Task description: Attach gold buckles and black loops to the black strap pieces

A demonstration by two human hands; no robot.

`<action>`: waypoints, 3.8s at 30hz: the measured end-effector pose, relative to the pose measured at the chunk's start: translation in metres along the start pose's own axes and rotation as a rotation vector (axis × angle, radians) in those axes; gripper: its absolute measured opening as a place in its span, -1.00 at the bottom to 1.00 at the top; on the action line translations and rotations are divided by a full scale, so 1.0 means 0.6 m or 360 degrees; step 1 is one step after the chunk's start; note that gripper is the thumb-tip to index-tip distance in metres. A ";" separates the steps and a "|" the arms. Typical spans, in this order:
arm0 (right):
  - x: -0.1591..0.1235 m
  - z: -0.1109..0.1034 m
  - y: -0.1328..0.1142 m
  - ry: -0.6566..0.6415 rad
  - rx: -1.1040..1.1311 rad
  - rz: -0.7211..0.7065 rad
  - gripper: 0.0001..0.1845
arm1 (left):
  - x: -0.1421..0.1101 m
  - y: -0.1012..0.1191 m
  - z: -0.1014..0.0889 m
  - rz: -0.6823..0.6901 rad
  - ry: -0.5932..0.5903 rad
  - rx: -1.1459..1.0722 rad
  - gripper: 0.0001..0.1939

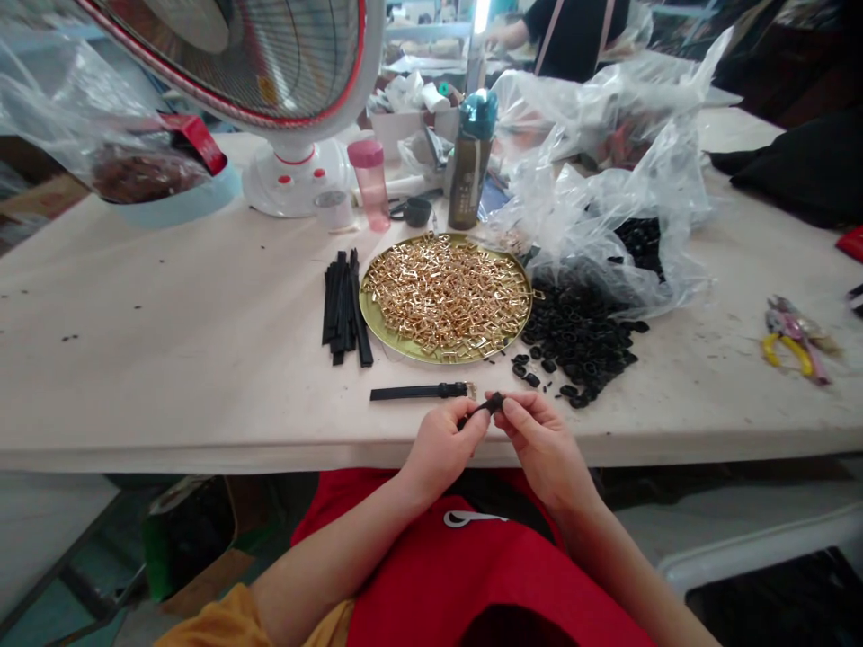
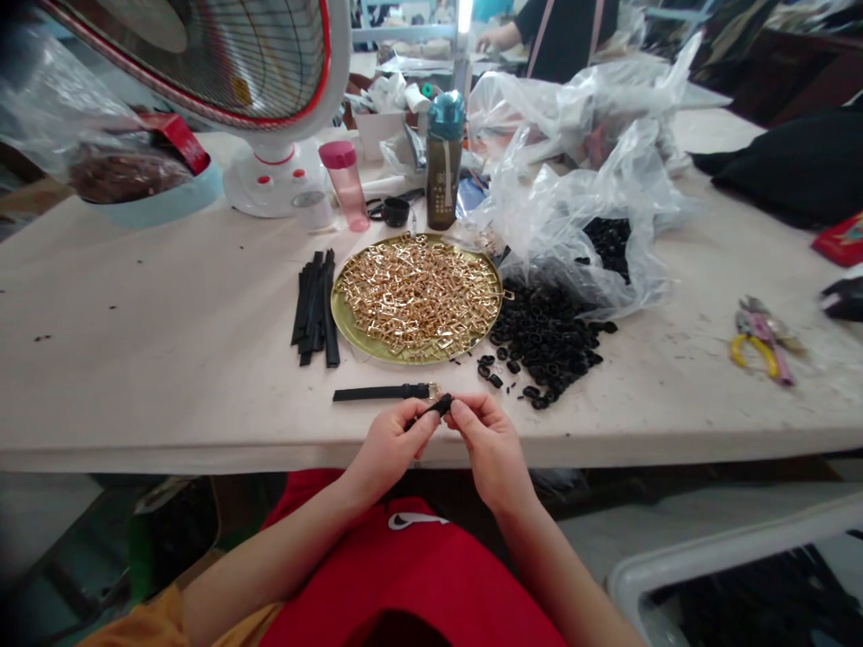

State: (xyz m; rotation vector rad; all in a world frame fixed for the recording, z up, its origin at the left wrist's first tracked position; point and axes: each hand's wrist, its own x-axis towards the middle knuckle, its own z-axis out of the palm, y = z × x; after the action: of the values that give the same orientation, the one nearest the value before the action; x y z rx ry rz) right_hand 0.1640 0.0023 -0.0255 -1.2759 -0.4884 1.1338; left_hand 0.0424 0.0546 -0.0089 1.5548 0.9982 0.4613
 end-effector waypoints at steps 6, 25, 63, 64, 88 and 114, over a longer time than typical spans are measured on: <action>-0.001 -0.012 -0.002 -0.0061 -0.0361 -0.0028 -0.72 | 0.001 -0.003 -0.012 0.0135 -0.0062 0.0217 -0.68; -0.015 -0.021 -0.008 -0.0184 -0.0721 -0.0121 -0.74 | -0.020 -0.004 -0.024 0.0109 -0.0148 0.0307 -0.69; -0.030 -0.030 0.031 -0.0361 -0.0071 0.0524 -0.75 | -0.030 0.001 -0.032 0.0076 -0.0519 0.0300 -0.72; -0.031 -0.029 0.030 -0.0324 -0.0103 0.0505 -0.74 | -0.030 -0.001 -0.035 0.0040 -0.0542 0.0246 -0.70; -0.063 -0.017 0.031 -0.0670 0.0326 0.0611 -0.71 | -0.060 -0.010 -0.041 0.0036 -0.0235 0.0651 -0.79; -0.034 -0.014 0.044 -0.0224 -0.1155 0.0022 -0.80 | -0.032 -0.037 -0.067 -0.0817 -0.0692 -0.0727 -0.78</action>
State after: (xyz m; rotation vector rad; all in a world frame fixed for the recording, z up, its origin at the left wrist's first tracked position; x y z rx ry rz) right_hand 0.1522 -0.0225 -0.0465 -1.8221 -1.0613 1.0985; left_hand -0.0064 0.0626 -0.0151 0.8884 0.8347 -0.0199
